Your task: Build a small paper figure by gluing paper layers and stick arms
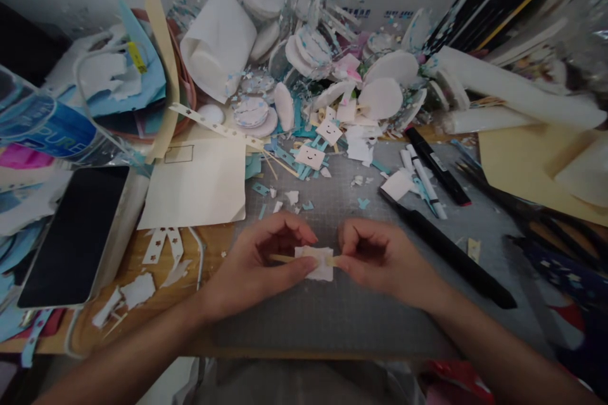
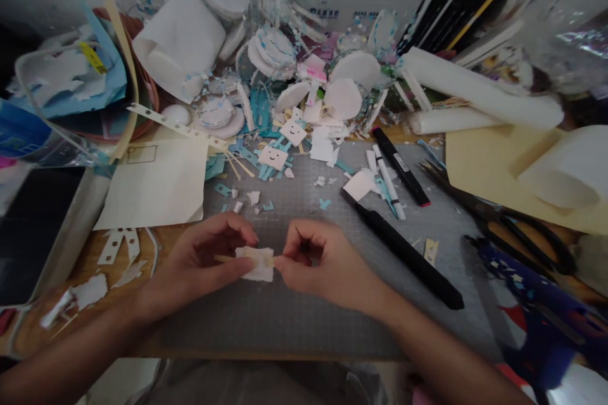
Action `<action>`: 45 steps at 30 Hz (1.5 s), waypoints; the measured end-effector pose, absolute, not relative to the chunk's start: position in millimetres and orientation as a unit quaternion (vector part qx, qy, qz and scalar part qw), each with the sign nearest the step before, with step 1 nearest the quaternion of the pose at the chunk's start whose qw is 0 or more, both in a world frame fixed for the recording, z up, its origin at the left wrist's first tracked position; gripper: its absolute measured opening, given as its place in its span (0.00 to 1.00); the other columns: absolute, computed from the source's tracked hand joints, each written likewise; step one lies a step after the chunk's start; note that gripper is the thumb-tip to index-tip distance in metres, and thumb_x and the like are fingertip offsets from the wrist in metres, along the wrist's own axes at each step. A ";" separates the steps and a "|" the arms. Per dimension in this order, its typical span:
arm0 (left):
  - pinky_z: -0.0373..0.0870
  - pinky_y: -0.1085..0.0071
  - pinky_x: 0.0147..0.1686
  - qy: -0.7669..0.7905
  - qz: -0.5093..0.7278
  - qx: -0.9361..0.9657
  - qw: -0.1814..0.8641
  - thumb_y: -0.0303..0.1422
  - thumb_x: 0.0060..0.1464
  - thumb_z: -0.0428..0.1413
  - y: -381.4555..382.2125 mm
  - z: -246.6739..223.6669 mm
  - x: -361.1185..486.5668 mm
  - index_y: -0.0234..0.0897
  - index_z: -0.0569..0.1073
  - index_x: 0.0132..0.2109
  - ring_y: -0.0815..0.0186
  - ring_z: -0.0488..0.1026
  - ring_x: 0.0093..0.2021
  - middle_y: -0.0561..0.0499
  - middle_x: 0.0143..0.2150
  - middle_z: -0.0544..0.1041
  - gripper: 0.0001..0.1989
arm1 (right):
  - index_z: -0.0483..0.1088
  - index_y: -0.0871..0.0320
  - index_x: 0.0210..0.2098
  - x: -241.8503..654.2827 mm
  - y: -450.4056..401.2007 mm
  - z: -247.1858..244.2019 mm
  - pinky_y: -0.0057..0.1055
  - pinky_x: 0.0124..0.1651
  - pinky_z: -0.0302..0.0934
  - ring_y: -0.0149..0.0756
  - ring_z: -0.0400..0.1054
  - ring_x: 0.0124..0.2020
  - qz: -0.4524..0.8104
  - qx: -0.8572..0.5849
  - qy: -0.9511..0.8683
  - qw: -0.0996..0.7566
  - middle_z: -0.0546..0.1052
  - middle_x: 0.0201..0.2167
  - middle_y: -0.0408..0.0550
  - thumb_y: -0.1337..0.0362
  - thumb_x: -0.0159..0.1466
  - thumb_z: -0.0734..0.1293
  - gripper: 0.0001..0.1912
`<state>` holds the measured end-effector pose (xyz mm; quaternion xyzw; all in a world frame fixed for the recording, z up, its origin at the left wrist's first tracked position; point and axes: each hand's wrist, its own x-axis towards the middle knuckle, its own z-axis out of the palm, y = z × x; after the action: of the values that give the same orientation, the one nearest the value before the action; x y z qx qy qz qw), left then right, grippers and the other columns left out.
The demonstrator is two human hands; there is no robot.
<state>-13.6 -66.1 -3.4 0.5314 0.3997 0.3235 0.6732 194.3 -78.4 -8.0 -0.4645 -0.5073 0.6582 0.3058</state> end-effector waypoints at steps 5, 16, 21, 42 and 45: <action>0.65 0.79 0.29 0.401 0.322 0.521 0.681 0.27 0.52 0.63 -65.0 -2.7 -12.4 0.38 0.73 0.37 0.73 0.67 0.30 0.55 0.33 0.71 0.07 | 0.60 0.56 0.21 194.5 -77.7 -5.9 0.23 0.21 0.49 0.26 0.54 0.20 0.667 -0.469 -0.501 0.291 0.65 0.19 0.39 0.56 0.54 0.74 0.19; 0.64 0.80 0.28 0.392 0.306 0.536 0.682 0.27 0.52 0.63 -66.1 -0.4 -14.0 0.37 0.72 0.38 0.74 0.66 0.31 0.55 0.33 0.70 0.07 | 0.61 0.57 0.21 192.9 -78.9 -2.8 0.22 0.21 0.48 0.24 0.52 0.19 0.670 -0.472 -0.496 0.286 0.62 0.18 0.37 0.59 0.53 0.75 0.19; 0.64 0.82 0.28 0.375 0.304 0.532 0.696 0.27 0.54 0.62 -65.7 -1.6 -14.9 0.37 0.72 0.40 0.75 0.66 0.30 0.56 0.34 0.70 0.08 | 0.61 0.58 0.21 192.8 -77.4 -4.2 0.22 0.21 0.49 0.24 0.53 0.20 0.678 -0.467 -0.489 0.287 0.63 0.19 0.37 0.58 0.52 0.76 0.19; 0.66 0.81 0.31 0.355 0.331 0.502 0.716 0.26 0.54 0.62 -64.7 -7.4 -15.4 0.38 0.73 0.40 0.75 0.67 0.32 0.56 0.35 0.71 0.07 | 0.65 0.56 0.31 191.6 -79.0 -8.4 0.26 0.26 0.51 0.28 0.57 0.25 0.706 -0.420 -0.494 0.283 0.65 0.25 0.40 0.54 0.60 0.68 0.12; 0.64 0.81 0.31 0.362 0.333 0.509 0.706 0.27 0.53 0.63 -64.1 -7.0 -15.6 0.38 0.73 0.40 0.75 0.67 0.32 0.56 0.35 0.71 0.08 | 0.62 0.56 0.28 186.5 -81.5 -6.5 0.25 0.24 0.48 0.27 0.53 0.23 0.706 -0.420 -0.498 0.277 0.61 0.23 0.38 0.52 0.59 0.70 0.16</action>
<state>-15.6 -64.1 -7.0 0.5089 0.3619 0.3331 0.7065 186.5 -81.5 -6.5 -0.4203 -0.4982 0.7059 0.2773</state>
